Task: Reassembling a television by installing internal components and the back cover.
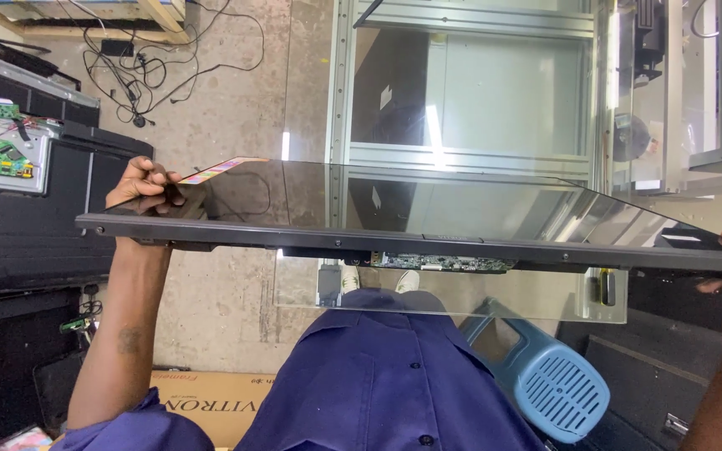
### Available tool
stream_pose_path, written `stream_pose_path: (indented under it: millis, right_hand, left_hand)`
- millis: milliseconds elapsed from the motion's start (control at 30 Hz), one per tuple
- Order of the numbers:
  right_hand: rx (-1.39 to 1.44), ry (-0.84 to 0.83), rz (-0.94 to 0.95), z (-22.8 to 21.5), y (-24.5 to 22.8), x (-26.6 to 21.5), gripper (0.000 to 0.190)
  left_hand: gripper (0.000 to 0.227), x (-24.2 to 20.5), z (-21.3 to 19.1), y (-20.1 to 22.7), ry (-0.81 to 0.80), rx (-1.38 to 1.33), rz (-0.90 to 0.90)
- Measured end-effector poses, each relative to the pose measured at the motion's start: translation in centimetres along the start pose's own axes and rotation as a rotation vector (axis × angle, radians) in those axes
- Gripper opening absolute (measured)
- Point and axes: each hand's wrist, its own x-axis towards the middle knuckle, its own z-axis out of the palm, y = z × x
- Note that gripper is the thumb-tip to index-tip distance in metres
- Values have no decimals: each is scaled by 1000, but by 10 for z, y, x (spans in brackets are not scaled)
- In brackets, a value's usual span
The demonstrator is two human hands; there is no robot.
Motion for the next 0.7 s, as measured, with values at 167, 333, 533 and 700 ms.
stream_pose_path:
  millis: [167, 333, 533, 700]
  right_hand:
    - [158, -59, 140, 8, -42, 29, 56]
    - [349, 116, -23, 56, -56, 43, 89]
    - [588, 74, -215, 89, -88, 60, 81]
    - [569, 170, -124, 96, -97, 69, 82]
  left_hand:
    - [36, 1, 73, 24, 111, 20, -28]
    - [34, 23, 86, 30, 192, 7, -45]
    - [30, 21, 111, 40, 227, 31, -69]
    - [15, -3, 197, 48, 344, 12, 186]
